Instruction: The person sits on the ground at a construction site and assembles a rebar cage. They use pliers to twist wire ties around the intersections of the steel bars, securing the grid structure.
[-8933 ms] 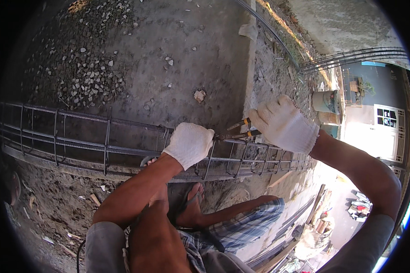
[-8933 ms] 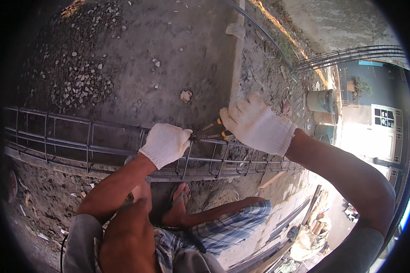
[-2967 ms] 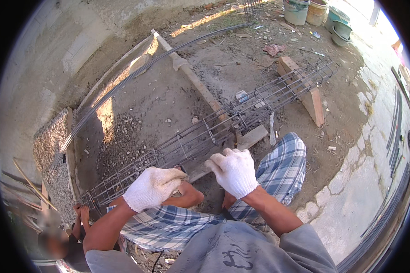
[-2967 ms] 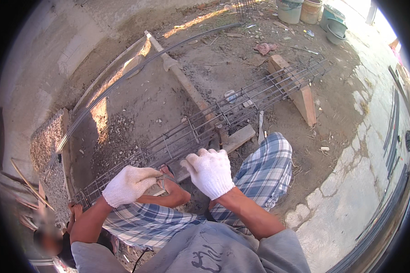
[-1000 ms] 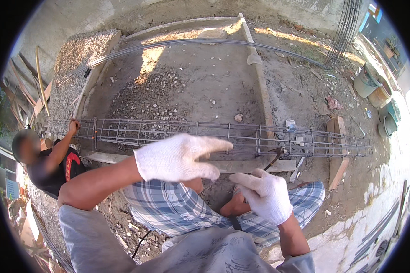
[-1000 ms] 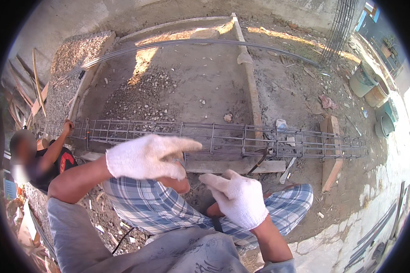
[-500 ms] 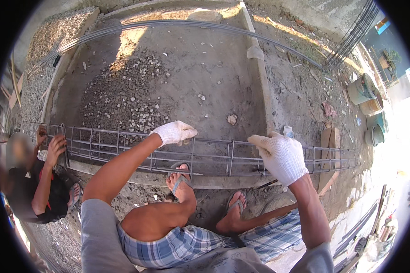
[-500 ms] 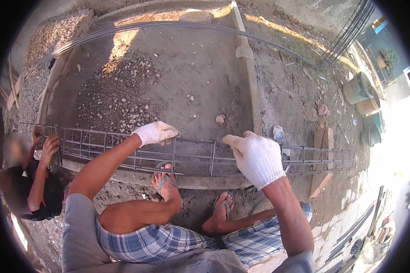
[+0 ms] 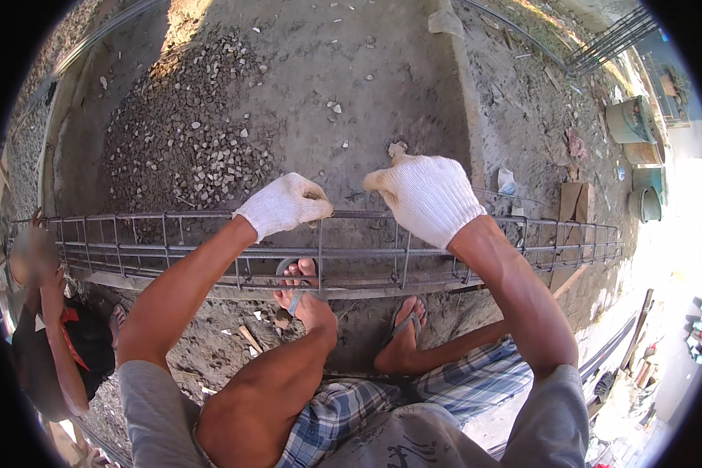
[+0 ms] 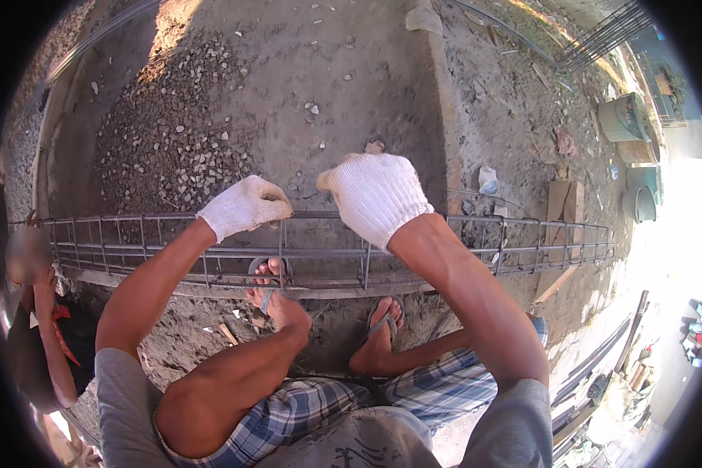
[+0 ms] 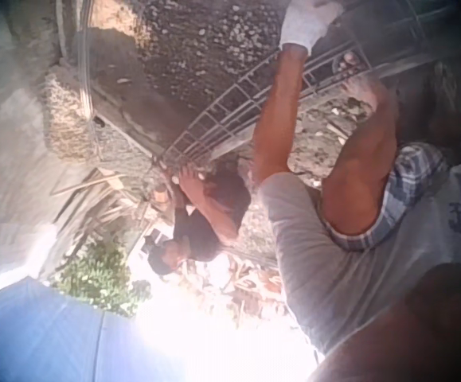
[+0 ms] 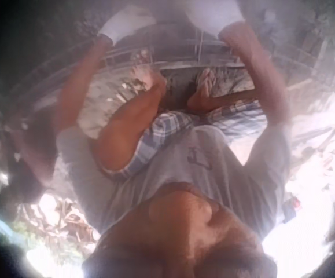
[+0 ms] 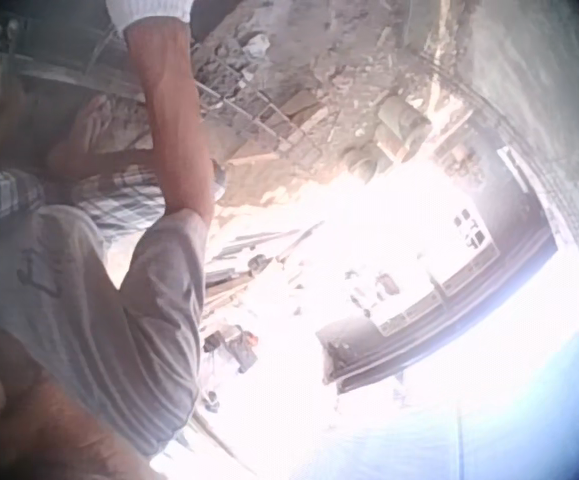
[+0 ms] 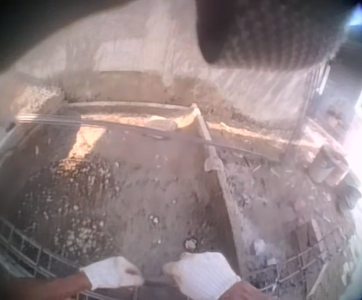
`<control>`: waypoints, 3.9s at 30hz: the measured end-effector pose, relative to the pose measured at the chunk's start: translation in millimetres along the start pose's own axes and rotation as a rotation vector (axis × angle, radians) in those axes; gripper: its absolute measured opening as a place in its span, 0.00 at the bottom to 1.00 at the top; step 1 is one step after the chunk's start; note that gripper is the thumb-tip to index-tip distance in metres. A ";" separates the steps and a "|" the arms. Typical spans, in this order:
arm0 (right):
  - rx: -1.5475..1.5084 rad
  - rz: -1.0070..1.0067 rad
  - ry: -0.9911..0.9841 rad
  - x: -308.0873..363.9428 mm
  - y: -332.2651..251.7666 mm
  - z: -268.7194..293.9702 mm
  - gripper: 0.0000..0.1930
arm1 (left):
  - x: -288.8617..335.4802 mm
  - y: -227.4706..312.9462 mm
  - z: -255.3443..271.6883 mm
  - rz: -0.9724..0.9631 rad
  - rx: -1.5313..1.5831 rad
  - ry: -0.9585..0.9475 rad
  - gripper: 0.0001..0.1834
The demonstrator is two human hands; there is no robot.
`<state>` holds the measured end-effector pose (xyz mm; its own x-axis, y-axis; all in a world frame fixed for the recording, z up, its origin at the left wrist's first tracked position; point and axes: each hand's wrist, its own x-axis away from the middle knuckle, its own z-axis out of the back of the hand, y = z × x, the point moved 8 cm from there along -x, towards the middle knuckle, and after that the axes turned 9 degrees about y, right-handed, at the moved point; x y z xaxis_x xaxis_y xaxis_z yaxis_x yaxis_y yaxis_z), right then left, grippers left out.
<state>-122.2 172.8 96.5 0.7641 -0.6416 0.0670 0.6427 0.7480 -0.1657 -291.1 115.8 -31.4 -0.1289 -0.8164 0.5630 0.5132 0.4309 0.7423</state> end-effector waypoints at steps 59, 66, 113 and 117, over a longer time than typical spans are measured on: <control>-0.326 -0.186 -0.308 -52.8 -40.6 -69.1 0.16 | -21.8 -25.9 -17.2 0.120 0.372 -0.554 0.23; 0.062 0.067 -0.235 -68.2 -66.6 -38.3 0.13 | -35.5 -41.5 -31.8 0.143 0.378 -0.651 0.18; -0.333 -0.218 -0.376 4.9 -113.1 -112.2 0.19 | 14.4 12.5 10.7 -0.507 -0.283 0.151 0.18; -0.356 -0.211 -0.534 -7.3 -123.9 -127.3 0.23 | 8.3 11.4 12.4 -0.449 -0.283 0.090 0.20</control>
<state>-214.6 63.2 -8.8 0.6062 -0.5275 0.5952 0.7932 0.4561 -0.4036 -296.8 118.7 -13.7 -0.3218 -0.9314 0.1700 0.6345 -0.0789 0.7689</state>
